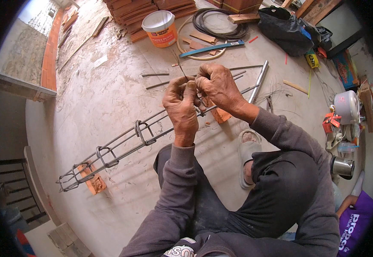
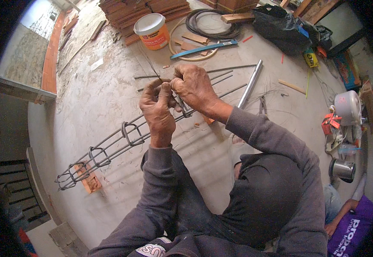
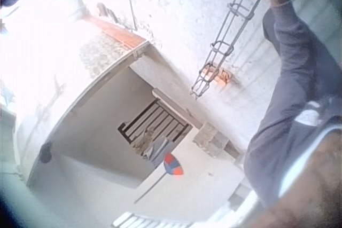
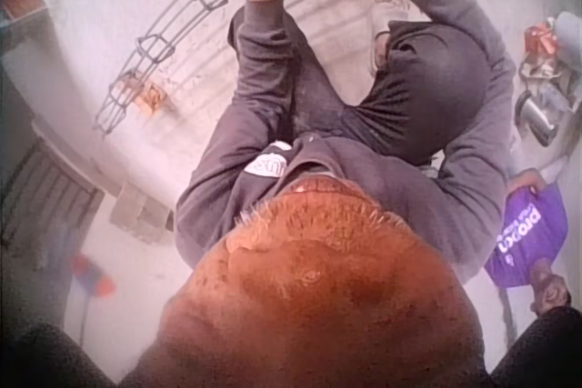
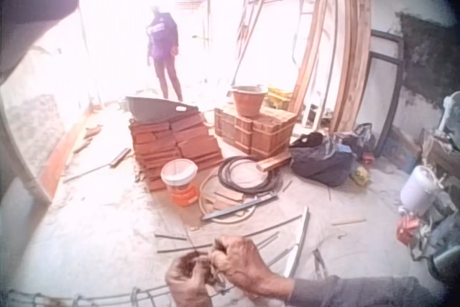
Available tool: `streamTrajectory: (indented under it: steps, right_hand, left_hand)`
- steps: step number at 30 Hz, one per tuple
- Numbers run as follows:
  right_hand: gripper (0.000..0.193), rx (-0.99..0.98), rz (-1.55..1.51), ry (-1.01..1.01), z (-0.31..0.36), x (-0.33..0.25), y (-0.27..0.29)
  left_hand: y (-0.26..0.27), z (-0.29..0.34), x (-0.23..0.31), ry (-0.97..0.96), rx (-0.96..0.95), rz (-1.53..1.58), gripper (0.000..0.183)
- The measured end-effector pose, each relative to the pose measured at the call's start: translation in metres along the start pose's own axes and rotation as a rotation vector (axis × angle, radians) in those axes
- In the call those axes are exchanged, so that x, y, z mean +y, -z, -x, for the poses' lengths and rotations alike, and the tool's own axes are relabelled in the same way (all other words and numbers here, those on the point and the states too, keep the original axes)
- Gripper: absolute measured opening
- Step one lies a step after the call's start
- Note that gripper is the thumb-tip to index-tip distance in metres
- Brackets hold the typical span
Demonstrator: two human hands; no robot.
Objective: The person sits on the floor and assembles a metal frame by wrapping and twisting wire around intersecting metal rods. They use pliers to tighten the wire connections and secure the structure.
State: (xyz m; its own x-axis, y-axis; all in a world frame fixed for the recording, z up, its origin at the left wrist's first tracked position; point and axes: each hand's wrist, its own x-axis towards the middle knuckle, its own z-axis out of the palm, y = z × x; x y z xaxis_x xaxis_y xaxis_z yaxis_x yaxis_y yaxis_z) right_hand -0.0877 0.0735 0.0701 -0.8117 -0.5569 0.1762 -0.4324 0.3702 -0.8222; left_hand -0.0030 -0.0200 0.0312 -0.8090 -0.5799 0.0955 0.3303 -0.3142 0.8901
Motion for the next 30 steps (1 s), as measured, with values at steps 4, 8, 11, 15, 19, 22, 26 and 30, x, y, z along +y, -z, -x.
streamTrajectory:
  steps: [4, 8, 11, 15, 19, 22, 26, 30]
  right_hand:
    - [0.017, -0.083, -0.098, -0.127, 0.005, 0.003, -0.002]
    - [0.021, -0.087, 0.109, 0.037, 0.009, 0.002, -0.004]
    - [0.021, -0.116, 0.214, 0.052, 0.009, -0.002, -0.002]
    - [0.019, -0.109, 0.286, 0.121, 0.008, 0.004, -0.006]
    - [0.015, -0.220, 0.248, 0.180, 0.013, 0.006, -0.005]
    - [0.011, -0.231, 0.337, 0.348, 0.018, 0.011, 0.005]
    - [0.012, -0.271, 0.386, 0.394, 0.021, 0.002, 0.004]
    - [0.011, -0.029, 0.066, 0.256, 0.013, 0.024, -0.002]
  left_hand:
    - [0.001, 0.001, -0.003, 0.053, -0.029, 0.074, 0.012]
    - [0.005, -0.003, -0.011, 0.032, -0.012, -0.038, 0.010]
    - [0.009, -0.006, -0.010, 0.025, -0.051, -0.073, 0.011]
    - [0.019, -0.008, 0.008, 0.129, -0.073, -0.123, 0.013]
    - [0.038, -0.015, 0.026, 0.189, 0.077, 0.064, 0.015]
    - [0.056, -0.024, 0.041, 0.160, 0.138, 0.175, 0.024]
    - [0.061, -0.023, 0.049, 0.141, 0.157, 0.202, 0.028]
    - [0.055, -0.020, 0.038, 0.138, 0.086, 0.243, 0.028]
